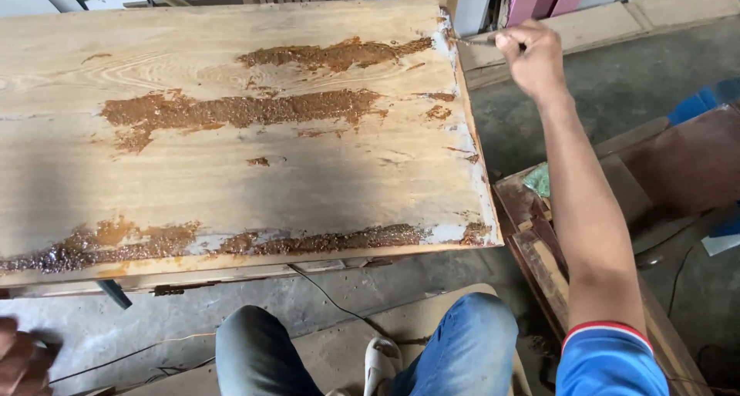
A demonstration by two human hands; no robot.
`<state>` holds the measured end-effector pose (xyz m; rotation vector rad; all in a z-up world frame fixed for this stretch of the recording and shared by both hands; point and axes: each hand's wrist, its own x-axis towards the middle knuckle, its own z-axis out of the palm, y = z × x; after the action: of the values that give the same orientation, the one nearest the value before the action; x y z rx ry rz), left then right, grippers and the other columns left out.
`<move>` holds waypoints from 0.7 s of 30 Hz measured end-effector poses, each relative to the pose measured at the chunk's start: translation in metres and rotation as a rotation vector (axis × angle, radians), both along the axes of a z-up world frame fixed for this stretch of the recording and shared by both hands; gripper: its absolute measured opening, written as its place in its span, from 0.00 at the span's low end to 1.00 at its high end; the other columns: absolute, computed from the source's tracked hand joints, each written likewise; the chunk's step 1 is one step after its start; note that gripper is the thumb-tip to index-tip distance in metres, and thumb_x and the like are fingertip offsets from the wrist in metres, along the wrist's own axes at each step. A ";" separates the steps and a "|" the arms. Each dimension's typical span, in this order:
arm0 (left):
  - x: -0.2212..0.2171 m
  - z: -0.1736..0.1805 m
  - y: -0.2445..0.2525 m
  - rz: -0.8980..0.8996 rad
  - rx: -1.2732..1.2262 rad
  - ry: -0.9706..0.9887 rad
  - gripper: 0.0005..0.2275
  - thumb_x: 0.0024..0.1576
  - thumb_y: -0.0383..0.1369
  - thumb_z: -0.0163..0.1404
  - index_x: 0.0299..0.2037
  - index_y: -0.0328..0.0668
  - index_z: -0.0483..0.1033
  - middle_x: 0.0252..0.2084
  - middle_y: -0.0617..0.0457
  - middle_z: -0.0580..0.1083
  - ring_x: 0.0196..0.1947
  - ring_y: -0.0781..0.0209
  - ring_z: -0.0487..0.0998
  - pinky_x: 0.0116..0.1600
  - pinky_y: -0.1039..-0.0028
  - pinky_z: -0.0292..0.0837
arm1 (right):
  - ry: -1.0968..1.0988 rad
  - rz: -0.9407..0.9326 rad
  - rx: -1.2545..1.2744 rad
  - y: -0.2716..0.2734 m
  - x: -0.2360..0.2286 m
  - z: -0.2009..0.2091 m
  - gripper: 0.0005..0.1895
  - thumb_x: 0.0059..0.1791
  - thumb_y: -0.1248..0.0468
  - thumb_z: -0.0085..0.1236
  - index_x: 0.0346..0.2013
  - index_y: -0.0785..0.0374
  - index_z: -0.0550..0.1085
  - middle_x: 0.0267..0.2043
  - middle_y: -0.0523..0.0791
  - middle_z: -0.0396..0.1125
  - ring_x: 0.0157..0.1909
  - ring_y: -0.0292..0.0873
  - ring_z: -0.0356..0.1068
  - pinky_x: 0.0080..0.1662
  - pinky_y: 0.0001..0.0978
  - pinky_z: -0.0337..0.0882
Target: Applying and smoothing wood putty onto a wooden furniture frame using a scraper to fill cracks.
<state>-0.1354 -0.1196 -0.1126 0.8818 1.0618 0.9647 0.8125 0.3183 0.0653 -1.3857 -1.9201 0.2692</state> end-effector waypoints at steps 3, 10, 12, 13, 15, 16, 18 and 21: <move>0.117 0.077 0.072 -0.243 -0.228 -0.505 0.28 0.68 0.64 0.26 0.40 0.52 0.69 0.36 0.46 0.74 0.24 0.55 0.72 0.21 0.62 0.66 | -0.046 0.035 0.047 -0.012 0.006 -0.007 0.05 0.60 0.70 0.56 0.48 0.66 0.79 0.44 0.49 0.69 0.44 0.47 0.67 0.44 0.42 0.72; 0.396 0.278 0.142 0.161 0.242 -0.588 0.06 0.60 0.37 0.49 0.46 0.55 0.72 0.32 0.60 0.67 0.22 0.65 0.62 0.22 0.80 0.56 | 0.125 0.270 0.167 -0.041 0.031 -0.020 0.09 0.62 0.72 0.56 0.37 0.69 0.77 0.39 0.48 0.70 0.43 0.43 0.67 0.49 0.35 0.66; 0.406 0.254 0.175 0.165 0.151 -0.383 0.11 0.61 0.39 0.46 0.50 0.48 0.74 0.20 0.57 0.63 0.14 0.64 0.60 0.18 0.75 0.56 | 0.232 0.175 -0.013 -0.045 0.021 -0.001 0.13 0.66 0.63 0.53 0.39 0.64 0.76 0.37 0.45 0.71 0.38 0.37 0.68 0.41 0.28 0.67; 0.408 0.243 0.192 0.145 0.052 -0.190 0.16 0.62 0.39 0.43 0.53 0.41 0.76 0.08 0.53 0.59 0.07 0.63 0.58 0.15 0.70 0.56 | 0.323 0.062 -0.194 -0.045 0.014 0.008 0.18 0.69 0.54 0.49 0.42 0.60 0.76 0.35 0.43 0.71 0.33 0.31 0.69 0.34 0.21 0.69; 0.430 0.258 0.215 0.072 -0.048 -0.052 0.23 0.60 0.44 0.39 0.58 0.36 0.73 0.09 0.49 0.59 0.07 0.58 0.58 0.13 0.69 0.53 | 0.218 0.195 -0.223 -0.097 -0.045 0.077 0.11 0.67 0.64 0.48 0.44 0.65 0.74 0.34 0.46 0.70 0.29 0.33 0.66 0.29 0.21 0.63; 0.444 0.265 0.231 -0.045 -0.151 0.074 0.30 0.59 0.48 0.35 0.62 0.31 0.71 0.10 0.45 0.58 0.07 0.53 0.59 0.12 0.68 0.50 | 0.110 0.287 -0.241 -0.119 -0.076 0.117 0.06 0.65 0.73 0.48 0.46 0.70 0.72 0.33 0.49 0.69 0.26 0.35 0.64 0.24 0.21 0.57; 0.441 0.288 0.230 -0.103 -0.093 0.178 0.29 0.61 0.47 0.32 0.62 0.32 0.72 0.14 0.46 0.64 0.10 0.58 0.64 0.13 0.73 0.60 | -0.105 0.372 -0.190 -0.148 -0.107 0.153 0.03 0.60 0.69 0.54 0.45 0.65 0.75 0.30 0.45 0.71 0.27 0.35 0.69 0.28 0.25 0.65; 0.436 0.307 0.235 -0.198 -0.056 0.350 0.29 0.61 0.49 0.29 0.60 0.35 0.73 0.21 0.47 0.70 0.14 0.63 0.67 0.16 0.77 0.67 | -0.481 0.457 -0.045 -0.191 -0.157 0.182 0.04 0.54 0.62 0.60 0.44 0.53 0.78 0.23 0.37 0.71 0.21 0.34 0.67 0.25 0.27 0.68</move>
<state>0.3010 0.1151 0.1946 1.1125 1.2623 0.6246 0.6555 0.1268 0.2468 -1.0868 -2.6432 0.2052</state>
